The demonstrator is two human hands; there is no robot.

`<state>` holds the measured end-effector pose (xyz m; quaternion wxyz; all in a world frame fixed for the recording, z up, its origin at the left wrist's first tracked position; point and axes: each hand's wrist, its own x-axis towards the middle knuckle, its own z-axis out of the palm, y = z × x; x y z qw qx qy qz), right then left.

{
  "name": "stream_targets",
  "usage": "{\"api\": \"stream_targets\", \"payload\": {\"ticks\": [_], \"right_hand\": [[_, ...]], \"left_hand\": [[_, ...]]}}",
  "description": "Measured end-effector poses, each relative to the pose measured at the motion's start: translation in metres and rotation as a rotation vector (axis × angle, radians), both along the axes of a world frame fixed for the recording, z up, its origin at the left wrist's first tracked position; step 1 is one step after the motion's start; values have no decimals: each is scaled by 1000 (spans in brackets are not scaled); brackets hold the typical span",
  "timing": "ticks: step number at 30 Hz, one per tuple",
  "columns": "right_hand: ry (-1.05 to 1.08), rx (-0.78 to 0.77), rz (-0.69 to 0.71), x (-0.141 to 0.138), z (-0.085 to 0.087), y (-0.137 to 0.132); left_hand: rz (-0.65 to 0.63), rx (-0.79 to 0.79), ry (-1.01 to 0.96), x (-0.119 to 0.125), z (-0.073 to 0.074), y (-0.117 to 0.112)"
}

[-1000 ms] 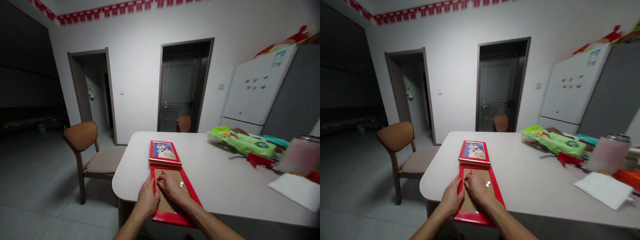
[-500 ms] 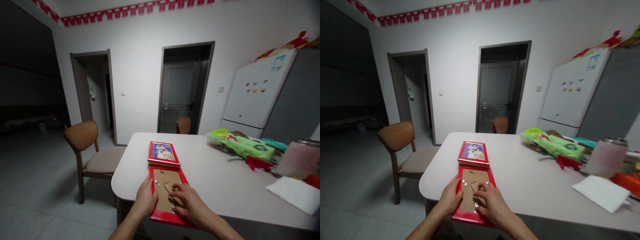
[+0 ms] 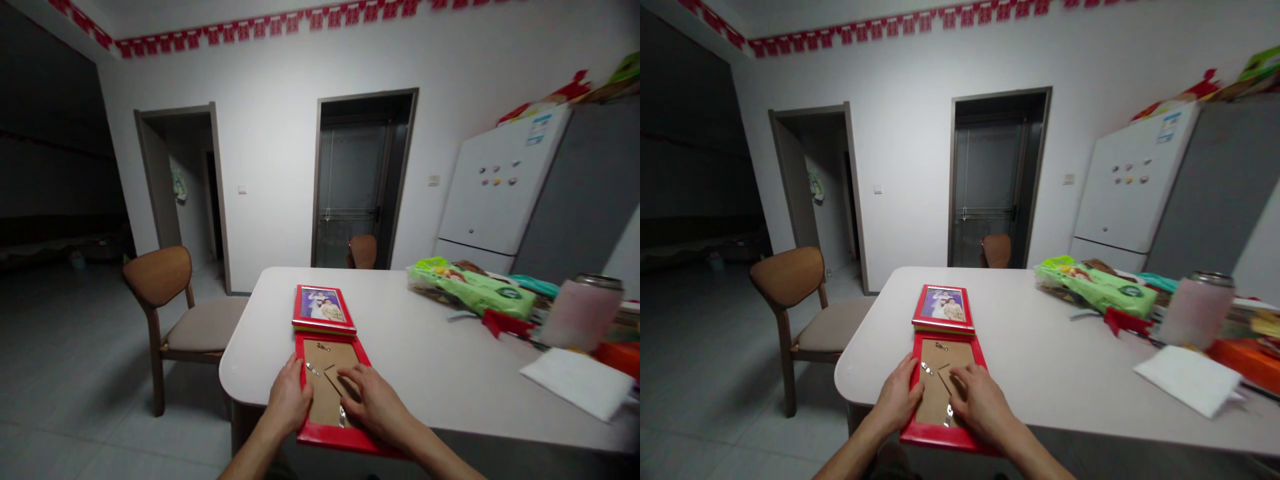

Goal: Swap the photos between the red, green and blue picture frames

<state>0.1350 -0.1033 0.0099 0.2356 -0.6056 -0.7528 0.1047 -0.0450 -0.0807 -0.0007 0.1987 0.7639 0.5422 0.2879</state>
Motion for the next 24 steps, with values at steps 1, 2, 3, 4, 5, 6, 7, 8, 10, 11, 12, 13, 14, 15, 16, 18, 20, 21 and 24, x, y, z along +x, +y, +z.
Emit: {"api": "stream_targets", "payload": {"ticks": [1, 2, 3, 4, 5, 6, 7, 8, 10, 11, 12, 13, 14, 15, 16, 18, 20, 21, 24], "right_hand": [[3, -5, -16, -1, 1, 2], [9, -9, -33, -1, 3, 3], [15, -15, -48, -1, 5, 4], [17, -26, -52, -1, 8, 4], [19, -38, -39, 0, 11, 5], [23, -52, -12, 2, 14, 5], [28, -69, 21, 4, 16, 5], [32, -95, 58, 7, 18, 4], [28, -160, 115, 11, 20, 3], [15, -190, 130, 13, 20, 2], [-3, -209, 135, 13, 20, 1], [-22, -216, 130, 13, 19, 0], [-38, -213, 118, 12, 18, -2], [-51, -205, 101, 10, 17, -3], [-60, -191, 85, 7, 16, -4], [-70, -149, 56, 2, 13, -6], [-60, -104, 41, -2, 11, -7], [-46, -91, 38, -3, 10, -6], [43, -98, 30, -1, 5, -1]], "left_hand": [[2, -5, 0, 0, 0, 0], [4, -9, -1, 0, 1, 0], [6, -14, -3, -1, 1, 0], [7, -17, -6, -1, 1, -1], [6, -19, -9, -1, 1, -1], [5, -19, -13, -1, 1, -1], [3, -18, -17, -1, 1, -1], [2, -17, -21, -1, 1, -1], [1, -12, -30, 0, 0, -1], [0, -8, -35, 0, 0, -1], [-2, -5, -40, 0, 0, -1], [-4, -1, -45, 0, 0, -1], [-5, 2, -51, 0, -1, -1], [-6, 3, -56, 0, -1, -1], [-6, 3, -62, 0, -1, -1], [-9, 3, -75, 1, -1, -1], [-11, 0, -94, 0, -1, -1], [-10, -2, -106, 0, -1, -1], [-18, -10, -157, -2, -1, -1]]}}
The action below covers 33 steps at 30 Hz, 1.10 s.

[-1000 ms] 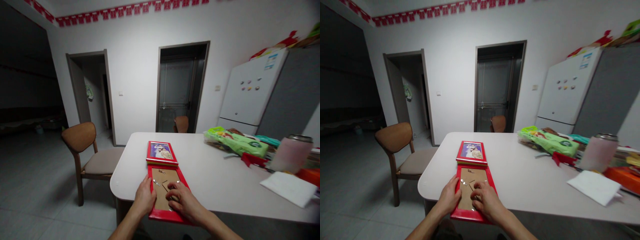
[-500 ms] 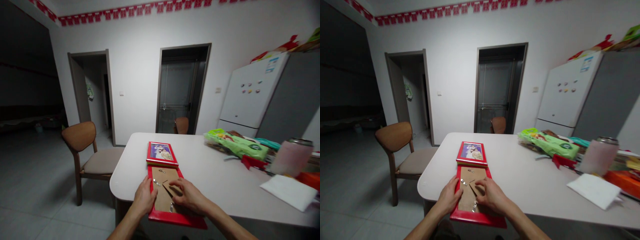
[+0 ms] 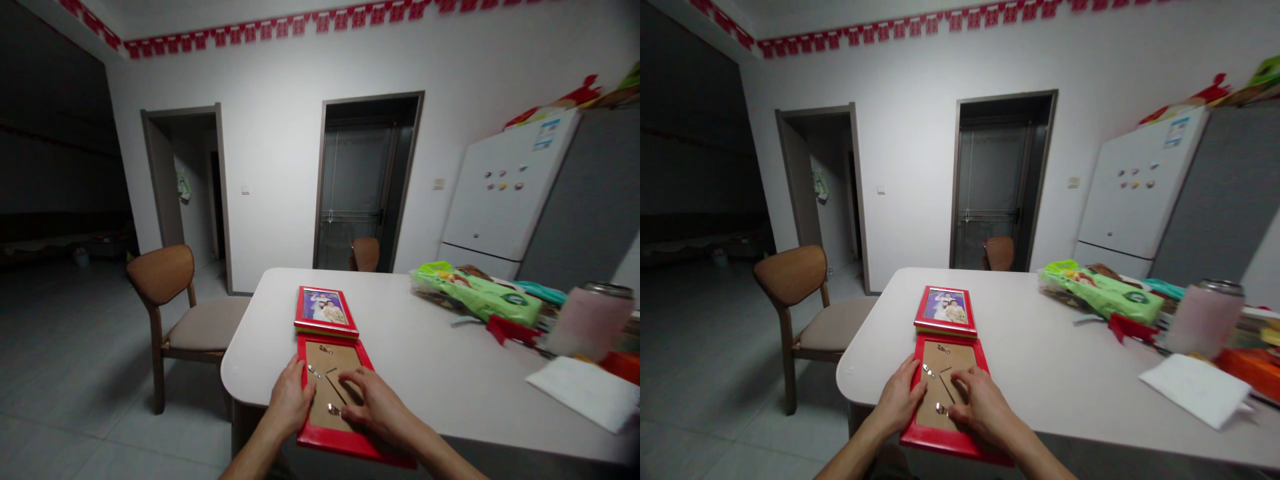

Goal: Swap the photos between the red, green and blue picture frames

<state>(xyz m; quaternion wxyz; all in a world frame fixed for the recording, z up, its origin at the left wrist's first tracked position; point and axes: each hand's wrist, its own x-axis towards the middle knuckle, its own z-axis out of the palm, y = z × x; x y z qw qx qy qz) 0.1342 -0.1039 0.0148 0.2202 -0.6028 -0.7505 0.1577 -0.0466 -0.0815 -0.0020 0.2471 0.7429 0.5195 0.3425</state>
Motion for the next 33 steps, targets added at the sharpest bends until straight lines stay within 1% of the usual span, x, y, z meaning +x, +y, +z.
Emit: {"api": "stream_targets", "payload": {"ticks": [3, 5, 8, 10, 13, 15, 16, 18, 20, 22, 24, 26, 30, 33], "right_hand": [[106, 3, -42, 6, -2, 8], [155, 16, -79, 7, 2, 11], [185, 35, -114, 1, 17, 9], [190, 55, -93, -9, 29, 5], [223, 94, -17, -25, 44, -2], [237, 97, -3, -27, 45, -3], [223, 101, -24, -23, 43, -1], [144, 125, -117, -7, 33, 4], [25, 141, -213, 14, 18, 10], [-75, 97, -263, 33, 3, 14], [-134, 35, -289, 43, -8, 14], [-152, -7, -299, 44, -13, 12], [-179, -14, -327, 39, -10, 11], [-148, -19, -385, 41, -7, 11]], "left_hand": [[-11, -15, -76, -2, 1, 1], [2, -36, -138, -1, 2, 3], [37, -66, -252, 1, 7, 9], [43, -90, -337, 0, 11, 13], [51, -141, -447, -15, 16, 17], [87, -168, -488, -35, 18, 18], [110, -179, -498, -48, 17, 18], [160, -199, -497, -72, 14, 18], [203, -222, -472, -93, 9, 21], [243, -237, -424, -106, 4, 26], [292, -231, -357, -112, -1, 33], [350, -205, -274, -116, -3, 39], [447, -111, -94, -119, -1, 42], [454, -16, 3, -114, 7, 34]]}}
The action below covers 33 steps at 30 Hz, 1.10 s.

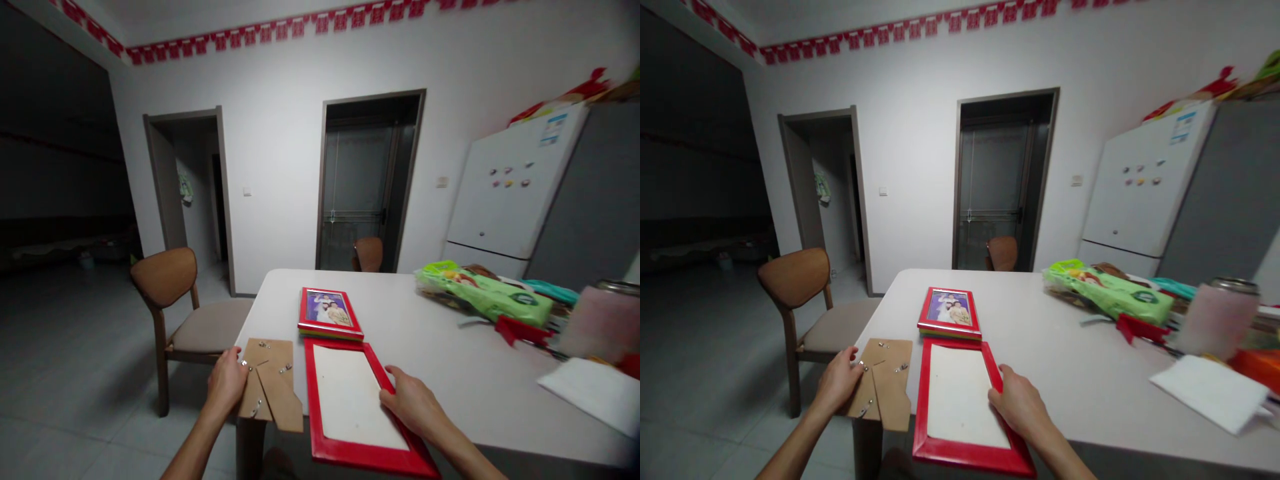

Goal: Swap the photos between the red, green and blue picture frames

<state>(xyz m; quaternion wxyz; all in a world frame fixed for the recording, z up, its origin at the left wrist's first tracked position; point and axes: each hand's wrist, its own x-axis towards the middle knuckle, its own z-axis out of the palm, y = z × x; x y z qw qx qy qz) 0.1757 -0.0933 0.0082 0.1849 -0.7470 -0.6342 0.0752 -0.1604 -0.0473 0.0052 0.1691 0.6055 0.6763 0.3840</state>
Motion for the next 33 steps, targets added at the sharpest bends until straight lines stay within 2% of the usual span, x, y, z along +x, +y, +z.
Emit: {"api": "stream_targets", "payload": {"ticks": [3, 5, 7, 9, 11, 13, 15, 18, 20, 22, 24, 26, 30, 33], "right_hand": [[216, -8, -21, 6, 4, -6], [508, -71, -7, 7, 10, -14], [839, -123, 16, 3, 18, -24], [1074, -107, 35, -5, 29, -33], [1172, -55, 51, -14, 41, -40], [1181, -18, 66, -23, 49, -44], [1147, 8, 73, -28, 53, -44], [1063, 37, 55, -25, 48, -38], [977, 34, 35, -15, 39, -31], [852, 24, 18, -2, 27, -23], [702, 24, 9, 12, 15, -15], [545, 31, -3, 23, 6, -10], [275, 48, -22, 32, -3, -5], [139, 55, -37, 30, -6, -5]], "left_hand": [[-85, 58, 51, 24, 10, -17], [-191, 78, 55, 51, 16, -34], [-350, 97, 38, 83, 22, -55], [-536, 96, -11, 116, 27, -75], [-686, 71, -23, 143, 33, -91], [-738, 101, -4, 162, 39, -101], [-764, 189, 36, 171, 47, -105], [-751, 323, 77, 165, 59, -104], [-631, 360, 30, 151, 62, -99], [-449, 352, -59, 129, 60, -92], [-295, 299, -128, 106, 49, -85], [-202, 223, -158, 84, 34, -80], [-209, 98, -121, 62, 0, -76], [-216, 51, -38, 60, -15, -78]]}}
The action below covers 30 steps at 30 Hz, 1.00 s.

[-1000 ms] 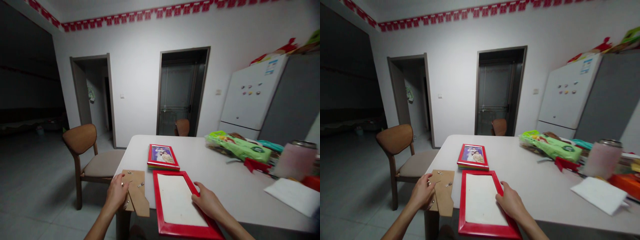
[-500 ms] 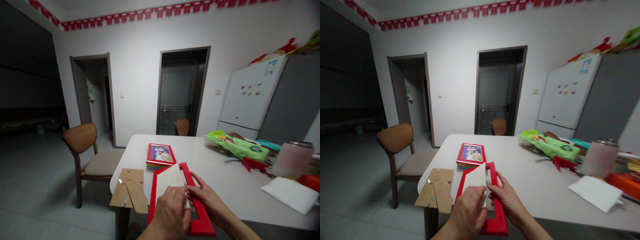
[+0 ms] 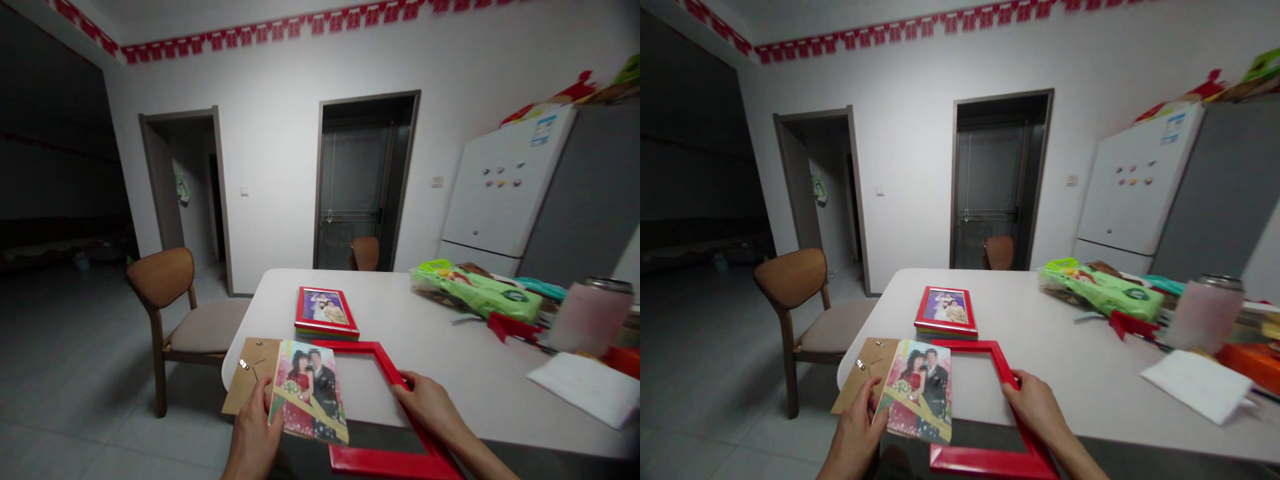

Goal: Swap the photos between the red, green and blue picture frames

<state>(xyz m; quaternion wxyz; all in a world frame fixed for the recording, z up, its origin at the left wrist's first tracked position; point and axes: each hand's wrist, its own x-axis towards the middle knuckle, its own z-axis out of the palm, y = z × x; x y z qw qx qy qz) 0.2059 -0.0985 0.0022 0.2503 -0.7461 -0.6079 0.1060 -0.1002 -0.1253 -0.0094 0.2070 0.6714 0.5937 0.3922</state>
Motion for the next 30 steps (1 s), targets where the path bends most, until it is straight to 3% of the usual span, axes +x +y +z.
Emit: {"api": "stream_targets", "payload": {"ticks": [5, 11, 14, 18, 22, 26, 30], "right_hand": [[-131, -22, 1, -5, -2, 0], [-194, -38, 13, -5, -5, 1], [-201, -26, 32, -5, -7, 2], [-187, -15, 49, -10, -7, 3], [-118, 132, 63, -22, 0, 0], [253, 293, 172, -48, 17, -15], [871, 24, 321, -91, 26, -32]], "left_hand": [[-20, 6, 126, 3, 1, -2], [-67, 124, 245, 5, 7, -10], [-202, 164, 320, 12, 6, -18], [-412, 101, 457, 27, 2, -19], [-368, 176, 524, 33, -4, -7], [-265, 436, 273, 21, 7, 5], [-75, 342, -246, 22, 39, -2]]}}
